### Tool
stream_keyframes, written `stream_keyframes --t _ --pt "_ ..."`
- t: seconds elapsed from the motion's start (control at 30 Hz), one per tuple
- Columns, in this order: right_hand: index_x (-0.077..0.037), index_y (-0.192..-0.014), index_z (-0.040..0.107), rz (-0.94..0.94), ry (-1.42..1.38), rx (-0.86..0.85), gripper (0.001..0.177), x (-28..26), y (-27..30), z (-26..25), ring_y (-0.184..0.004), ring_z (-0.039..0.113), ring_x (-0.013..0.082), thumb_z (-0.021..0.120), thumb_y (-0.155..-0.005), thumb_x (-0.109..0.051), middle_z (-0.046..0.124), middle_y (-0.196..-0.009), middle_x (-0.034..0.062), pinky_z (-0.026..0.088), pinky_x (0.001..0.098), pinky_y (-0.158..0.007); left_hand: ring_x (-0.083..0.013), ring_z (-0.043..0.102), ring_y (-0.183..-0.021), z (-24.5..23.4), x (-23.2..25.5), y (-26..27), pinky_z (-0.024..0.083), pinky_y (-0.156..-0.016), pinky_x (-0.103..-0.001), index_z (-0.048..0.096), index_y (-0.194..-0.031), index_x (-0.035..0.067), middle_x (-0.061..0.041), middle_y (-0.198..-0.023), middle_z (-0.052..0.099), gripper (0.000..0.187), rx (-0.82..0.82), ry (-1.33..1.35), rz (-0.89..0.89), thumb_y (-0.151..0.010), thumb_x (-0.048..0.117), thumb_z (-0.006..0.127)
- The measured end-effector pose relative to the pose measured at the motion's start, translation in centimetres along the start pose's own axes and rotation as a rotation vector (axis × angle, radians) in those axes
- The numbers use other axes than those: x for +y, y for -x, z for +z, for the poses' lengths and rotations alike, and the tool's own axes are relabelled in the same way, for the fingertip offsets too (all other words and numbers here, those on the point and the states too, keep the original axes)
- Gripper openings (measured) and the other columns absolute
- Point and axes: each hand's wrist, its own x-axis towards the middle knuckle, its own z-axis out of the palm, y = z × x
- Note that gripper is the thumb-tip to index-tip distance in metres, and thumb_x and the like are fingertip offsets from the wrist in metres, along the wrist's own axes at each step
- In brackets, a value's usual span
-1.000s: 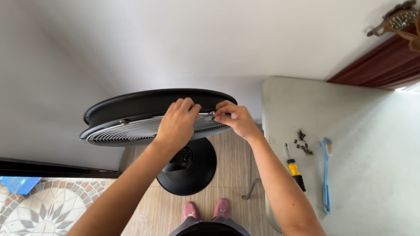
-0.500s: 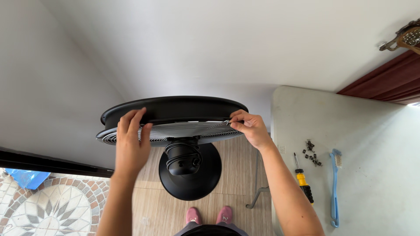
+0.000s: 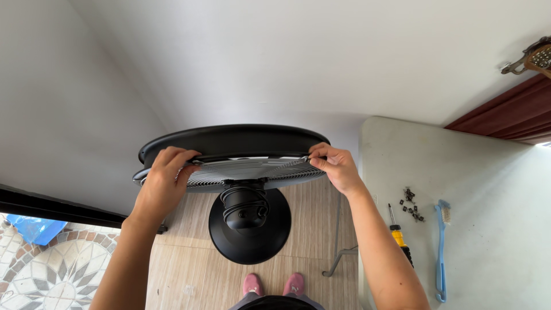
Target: The person reassembles an electric fan by attaching the front grille to the fan body. They use a screwdriver to tighten screws at multiple points around the grille, securing it in place.
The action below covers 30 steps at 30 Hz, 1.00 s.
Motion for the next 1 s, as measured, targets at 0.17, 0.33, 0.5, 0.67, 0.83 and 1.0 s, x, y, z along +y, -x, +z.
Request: stream_keyframes --t 0.17,0.33,0.5,0.67,0.83,1.0 --pt "-0.005 -0.094 0.078 -0.048 0.017 -0.036 0.006 -0.7 -0.3 -0.1 -0.101 0.06 0.0159 0.076 -0.089 -0.002 0.068 -0.109 0.0046 0.048 0.0324 -0.093 -0.0263 0.065 -0.097 0.0 0.0 -0.2 0.055 -0.079 -0.038 0.073 -0.112 0.002 -0.009 -0.106 0.068 0.026 0.036 -0.004 -0.014 -0.088 0.012 0.077" --pt "-0.006 -0.093 0.079 -0.023 0.034 -0.065 0.007 -1.0 -0.3 0.0 -0.105 0.06 0.0178 0.078 -0.086 -0.004 0.067 -0.116 0.0058 0.05 0.0346 -0.093 -0.0266 0.065 -0.099 0.1 -0.4 0.1 0.055 -0.081 -0.038 0.073 -0.111 0.002 -0.009 -0.107 0.068 0.026 0.048 -0.043 0.008 -0.088 0.01 0.077" --pt "-0.011 -0.089 0.081 -0.022 0.12 -0.14 0.01 -1.4 0.3 -0.2 -0.12 0.056 0.0233 0.083 -0.08 -0.009 0.064 -0.125 0.0065 0.049 0.039 -0.1 -0.0273 0.064 -0.099 0.4 -0.5 0.2 0.055 -0.082 -0.039 0.072 -0.111 0.001 -0.01 -0.107 0.067 0.026 0.078 -0.057 0.036 -0.087 0.009 0.078" --pt "-0.012 -0.09 0.081 -0.054 0.19 -0.166 0.01 -1.4 0.4 0.0 -0.125 0.054 0.0266 0.085 -0.08 -0.01 0.065 -0.125 0.0068 0.042 0.0412 -0.111 -0.0289 0.063 -0.101 0.5 -0.5 0.1 0.054 -0.087 -0.04 0.072 -0.111 0.001 -0.011 -0.109 0.067 0.025 0.105 -0.064 0.07 -0.087 0.007 0.078" --pt "-0.013 -0.088 0.081 -0.009 0.173 -0.142 0.009 -1.3 0.6 0.4 -0.123 0.055 0.0251 0.084 -0.079 -0.012 0.064 -0.123 0.0054 0.047 0.0412 -0.107 -0.0297 0.063 -0.101 0.5 -0.5 0.0 0.053 -0.087 -0.041 0.072 -0.111 0.0 -0.011 -0.108 0.068 0.025 0.094 -0.072 0.059 -0.087 0.006 0.078" --pt "-0.01 -0.088 0.081 0.001 0.134 -0.136 0.008 -1.1 0.6 0.3 -0.12 0.055 0.0236 0.084 -0.081 -0.011 0.063 -0.121 0.0066 0.051 0.0387 -0.099 -0.0297 0.064 -0.102 0.5 -0.5 -0.1 0.053 -0.088 -0.041 0.072 -0.111 0.001 -0.011 -0.108 0.068 0.024 0.09 -0.084 0.054 -0.088 0.007 0.077"
